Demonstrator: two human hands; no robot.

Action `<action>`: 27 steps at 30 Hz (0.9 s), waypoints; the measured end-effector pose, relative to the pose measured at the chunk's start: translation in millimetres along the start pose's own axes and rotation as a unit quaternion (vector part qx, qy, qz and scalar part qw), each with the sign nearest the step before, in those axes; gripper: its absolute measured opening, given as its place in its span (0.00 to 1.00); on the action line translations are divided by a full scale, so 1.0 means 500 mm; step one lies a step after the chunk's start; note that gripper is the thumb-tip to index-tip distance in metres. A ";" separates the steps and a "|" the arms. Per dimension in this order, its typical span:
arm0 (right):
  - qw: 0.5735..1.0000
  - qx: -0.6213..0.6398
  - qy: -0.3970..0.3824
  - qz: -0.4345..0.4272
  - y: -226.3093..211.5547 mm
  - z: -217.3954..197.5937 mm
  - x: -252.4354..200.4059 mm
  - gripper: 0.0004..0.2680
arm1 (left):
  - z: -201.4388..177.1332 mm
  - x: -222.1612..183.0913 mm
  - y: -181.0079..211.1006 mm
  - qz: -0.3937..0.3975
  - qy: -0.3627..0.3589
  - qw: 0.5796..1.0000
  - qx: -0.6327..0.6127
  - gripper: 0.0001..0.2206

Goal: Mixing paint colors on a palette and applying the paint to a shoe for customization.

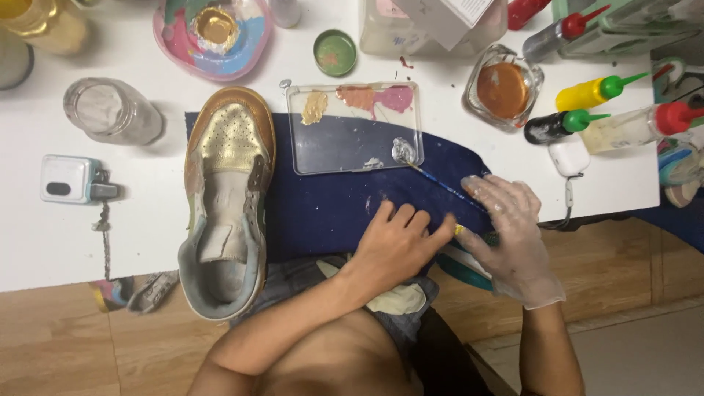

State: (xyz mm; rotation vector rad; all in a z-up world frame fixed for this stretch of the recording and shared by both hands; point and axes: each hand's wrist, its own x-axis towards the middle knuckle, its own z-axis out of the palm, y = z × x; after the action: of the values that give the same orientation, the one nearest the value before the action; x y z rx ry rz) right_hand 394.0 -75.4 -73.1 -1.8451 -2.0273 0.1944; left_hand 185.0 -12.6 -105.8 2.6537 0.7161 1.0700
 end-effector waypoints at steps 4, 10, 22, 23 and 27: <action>0.999 0.029 -0.037 0.016 -0.002 -0.005 -0.002 0.32 | 0.000 0.006 0.002 -0.007 -0.010 1.000 0.027 0.26; 0.998 0.062 -0.027 0.017 0.017 -0.033 -0.010 0.40 | 0.007 0.007 -0.002 0.003 -0.020 0.999 0.039 0.26; 0.890 0.163 0.334 0.263 0.073 -0.058 0.129 0.18 | -0.114 -0.055 0.004 0.025 -0.001 0.992 -0.120 0.17; 0.893 0.138 0.319 0.285 0.066 -0.060 0.140 0.18 | -0.128 -0.058 0.007 0.026 0.016 0.988 -0.149 0.15; 0.917 0.057 0.295 0.262 0.095 -0.036 0.155 0.13 | -0.158 -0.088 0.010 0.035 0.029 0.978 -0.204 0.15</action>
State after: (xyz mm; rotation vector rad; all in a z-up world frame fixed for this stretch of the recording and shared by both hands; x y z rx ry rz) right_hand 440.2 3.5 -59.0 -2.0198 -1.0798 -0.0961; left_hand 104.7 -39.1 -73.4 2.3175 0.3652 1.1721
